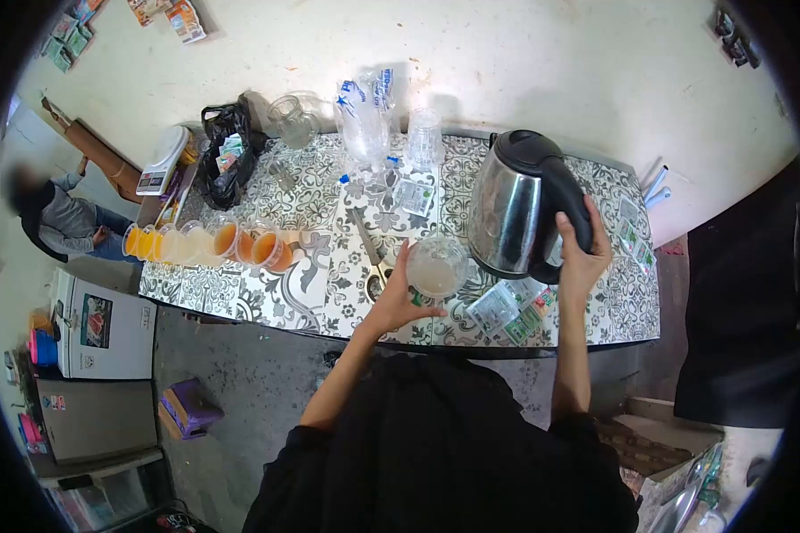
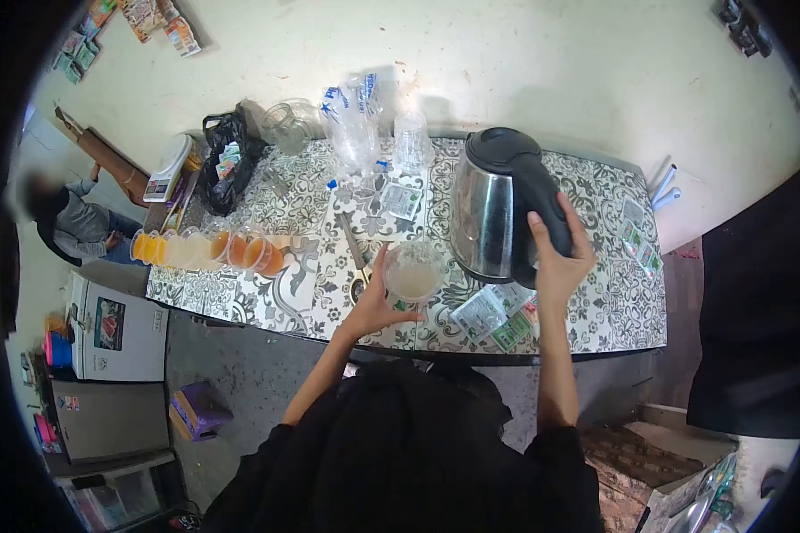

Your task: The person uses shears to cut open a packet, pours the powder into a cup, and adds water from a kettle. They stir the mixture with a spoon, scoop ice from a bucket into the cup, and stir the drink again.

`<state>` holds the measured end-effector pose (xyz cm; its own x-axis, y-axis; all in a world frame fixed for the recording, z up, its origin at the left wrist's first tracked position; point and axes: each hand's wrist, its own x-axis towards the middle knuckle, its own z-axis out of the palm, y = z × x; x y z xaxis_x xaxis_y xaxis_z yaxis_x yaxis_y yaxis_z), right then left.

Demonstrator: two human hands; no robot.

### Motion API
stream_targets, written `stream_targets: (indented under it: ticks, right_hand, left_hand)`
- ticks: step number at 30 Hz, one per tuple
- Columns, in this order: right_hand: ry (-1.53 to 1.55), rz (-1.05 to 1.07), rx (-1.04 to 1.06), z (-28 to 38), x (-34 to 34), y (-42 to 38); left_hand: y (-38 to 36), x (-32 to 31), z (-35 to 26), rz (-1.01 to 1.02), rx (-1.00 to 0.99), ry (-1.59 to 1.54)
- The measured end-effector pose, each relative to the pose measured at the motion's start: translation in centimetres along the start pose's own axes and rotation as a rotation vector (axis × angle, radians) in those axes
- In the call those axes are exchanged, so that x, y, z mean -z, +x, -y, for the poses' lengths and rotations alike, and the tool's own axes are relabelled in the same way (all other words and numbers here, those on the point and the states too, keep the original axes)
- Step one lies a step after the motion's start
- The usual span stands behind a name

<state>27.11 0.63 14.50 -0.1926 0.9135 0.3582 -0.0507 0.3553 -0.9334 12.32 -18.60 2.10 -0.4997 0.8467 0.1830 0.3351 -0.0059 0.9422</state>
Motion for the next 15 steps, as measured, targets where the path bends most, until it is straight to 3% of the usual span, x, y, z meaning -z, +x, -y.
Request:
stream_targets:
  ticks: [1,3,8,15]
  right_hand:
    - [-0.009,-0.008,0.08,-1.2,-0.8,0.1]
    - [-0.01,0.001,0.09,-2.7,-1.9,0.1]
    - [0.034,-0.064,0.101,-3.6,-3.3,0.1]
    - [0.08,-0.115,0.067,-5.9,-4.1,-1.0]
  left_hand:
    - [-0.4,0.6,0.0,-0.008,-0.003,0.005]
    - [-1.6,2.0,0.0,-0.096,-0.082,0.449]
    - [-4.2,3.1,1.5,-0.236,0.119,0.666]
    - [-4.1,2.6,2.0,-0.205,0.18,0.637]
